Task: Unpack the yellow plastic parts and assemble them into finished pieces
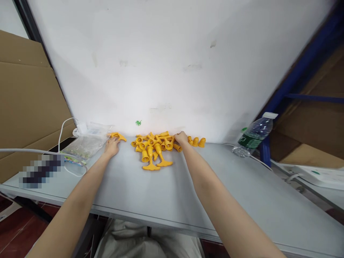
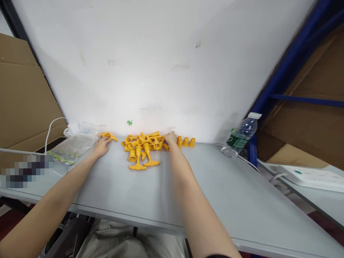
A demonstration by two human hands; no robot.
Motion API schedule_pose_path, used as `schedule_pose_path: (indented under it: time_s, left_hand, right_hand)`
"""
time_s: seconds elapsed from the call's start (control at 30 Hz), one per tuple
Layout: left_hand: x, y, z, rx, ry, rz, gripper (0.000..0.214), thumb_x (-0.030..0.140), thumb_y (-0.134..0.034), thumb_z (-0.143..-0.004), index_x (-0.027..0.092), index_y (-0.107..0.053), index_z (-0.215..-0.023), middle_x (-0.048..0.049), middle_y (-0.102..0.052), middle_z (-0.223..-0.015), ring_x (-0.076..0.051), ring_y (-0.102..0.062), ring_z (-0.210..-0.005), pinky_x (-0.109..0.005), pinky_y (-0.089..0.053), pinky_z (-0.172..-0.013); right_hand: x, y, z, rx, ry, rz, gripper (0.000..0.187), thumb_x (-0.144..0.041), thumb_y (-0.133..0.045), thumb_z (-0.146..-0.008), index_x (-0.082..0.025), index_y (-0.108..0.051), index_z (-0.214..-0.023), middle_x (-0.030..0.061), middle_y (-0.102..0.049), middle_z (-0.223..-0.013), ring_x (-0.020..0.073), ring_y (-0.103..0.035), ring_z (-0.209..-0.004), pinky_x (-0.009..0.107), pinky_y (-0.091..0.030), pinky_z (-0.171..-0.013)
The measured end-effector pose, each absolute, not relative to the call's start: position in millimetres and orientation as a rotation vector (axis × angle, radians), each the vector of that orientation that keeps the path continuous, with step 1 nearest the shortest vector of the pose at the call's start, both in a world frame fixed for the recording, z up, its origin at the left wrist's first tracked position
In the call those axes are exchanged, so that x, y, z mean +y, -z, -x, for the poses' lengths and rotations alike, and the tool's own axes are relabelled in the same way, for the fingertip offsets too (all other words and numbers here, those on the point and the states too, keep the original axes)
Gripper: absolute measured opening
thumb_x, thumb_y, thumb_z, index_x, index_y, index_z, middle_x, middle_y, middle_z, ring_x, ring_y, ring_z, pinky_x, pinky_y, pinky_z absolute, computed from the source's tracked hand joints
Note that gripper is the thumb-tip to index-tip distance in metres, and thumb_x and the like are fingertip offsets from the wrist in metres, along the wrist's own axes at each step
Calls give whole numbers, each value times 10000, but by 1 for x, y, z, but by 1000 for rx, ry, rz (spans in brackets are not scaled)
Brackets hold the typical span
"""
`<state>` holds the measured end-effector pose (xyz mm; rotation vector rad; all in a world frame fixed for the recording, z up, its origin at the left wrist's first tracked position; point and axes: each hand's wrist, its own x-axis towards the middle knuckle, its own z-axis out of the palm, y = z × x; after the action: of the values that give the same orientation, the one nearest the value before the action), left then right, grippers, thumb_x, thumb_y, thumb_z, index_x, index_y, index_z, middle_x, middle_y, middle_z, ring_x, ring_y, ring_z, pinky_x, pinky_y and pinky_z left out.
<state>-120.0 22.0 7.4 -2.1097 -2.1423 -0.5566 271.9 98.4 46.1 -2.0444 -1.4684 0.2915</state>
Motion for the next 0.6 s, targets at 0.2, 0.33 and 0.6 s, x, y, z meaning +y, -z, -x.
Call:
schedule_pose_path:
  time_s: [0.2,0.33,0.6]
  left_hand:
    - [21,-12,119,-2071,533,2159,512,46,-443,-803,245,-683,-1210,-73,-532,-1451,-243,-397,-1422,-473,-213,-1227]
    - [22,-16,119,-1999,544,2184,489,54,-445,-799,239,-693,-1177,-72,-545,-1432,-226,-423,-1402,-454,-168,-1242]
    - [19,-23,107,-1979,689,2190,447,66,-451,-797,222,-696,-1136,-89,-557,-1421,-251,-466,-1365,-511,-227,-1209]
  right_hand:
    - [97,-52,-272,-1421,-355,2094,370,-285,-545,-904,-97,-611,-1216,175,-683,-1197,269,-642,-1124,319,-496,-879]
    - [97,-52,-268,-1328,-370,2039,406,-228,-584,-852,-76,-574,-1228,200,-669,-1181,282,-633,-1105,337,-488,-896]
    - [94,-66,-254,-1248,-240,1681,370,-314,-612,-765,-117,-610,-1078,150,-595,-1121,249,-600,-964,355,-474,-886]
